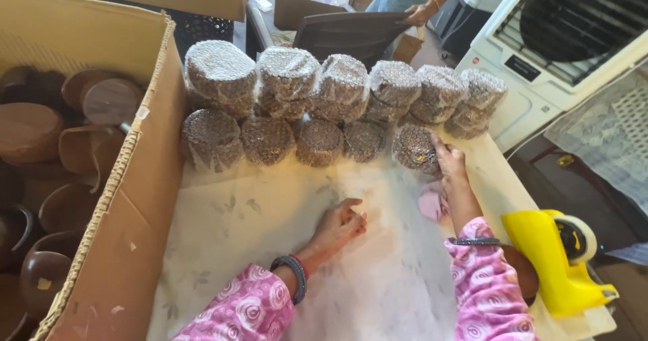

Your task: The person wraps individual clay pots in bubble wrap and secures them with tape. They then place the wrapped items into a box and use a pink cloth to wipe other unwrapped clay pots.

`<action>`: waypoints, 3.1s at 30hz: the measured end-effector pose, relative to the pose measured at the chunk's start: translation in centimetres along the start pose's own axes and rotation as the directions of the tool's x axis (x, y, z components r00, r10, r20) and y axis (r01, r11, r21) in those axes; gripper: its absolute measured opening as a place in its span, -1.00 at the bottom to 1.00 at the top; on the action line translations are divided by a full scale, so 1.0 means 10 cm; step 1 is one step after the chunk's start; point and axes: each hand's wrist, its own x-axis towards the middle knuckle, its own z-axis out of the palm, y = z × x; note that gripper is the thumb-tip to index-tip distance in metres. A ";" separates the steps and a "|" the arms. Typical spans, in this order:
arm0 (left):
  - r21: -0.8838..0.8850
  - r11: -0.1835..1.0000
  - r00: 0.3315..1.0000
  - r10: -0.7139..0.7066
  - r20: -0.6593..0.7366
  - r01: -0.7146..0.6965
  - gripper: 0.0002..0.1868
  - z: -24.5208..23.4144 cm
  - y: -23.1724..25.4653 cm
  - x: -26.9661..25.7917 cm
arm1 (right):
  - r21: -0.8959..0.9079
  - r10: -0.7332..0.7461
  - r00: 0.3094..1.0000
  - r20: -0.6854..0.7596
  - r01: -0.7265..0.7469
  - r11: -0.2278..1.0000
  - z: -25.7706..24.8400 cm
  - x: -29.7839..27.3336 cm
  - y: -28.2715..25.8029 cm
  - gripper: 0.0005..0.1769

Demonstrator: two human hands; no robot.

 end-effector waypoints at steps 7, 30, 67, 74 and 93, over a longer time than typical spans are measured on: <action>0.095 0.995 0.999 0.008 0.038 -0.011 -0.53 0.01 0.20 -0.09 | 0.003 0.132 0.991 0.003 -0.132 0.991 0.20 0.26 0.07 -0.44; 0.244 0.963 0.989 0.092 0.112 -0.117 -0.64 -0.04 0.23 -0.10 | -0.954 -0.272 0.941 0.201 0.251 0.162 -0.22 -0.79 -0.41 -0.11; 0.581 0.286 0.647 0.282 0.709 -0.762 -0.44 0.41 0.78 -1.09 | -0.601 -0.266 0.608 0.748 0.791 0.118 -0.48 -2.34 -0.60 -0.57; 0.615 0.247 0.663 0.298 0.687 -0.749 -0.41 0.40 0.75 -1.22 | -0.575 -0.411 0.620 0.668 0.781 0.244 0.45 -1.79 -0.11 -0.54; 0.691 0.170 0.711 0.208 0.672 -0.702 -0.58 0.52 2.53 -1.89 | -0.497 -0.544 0.525 0.654 0.841 0.214 0.54 -1.75 0.19 -0.50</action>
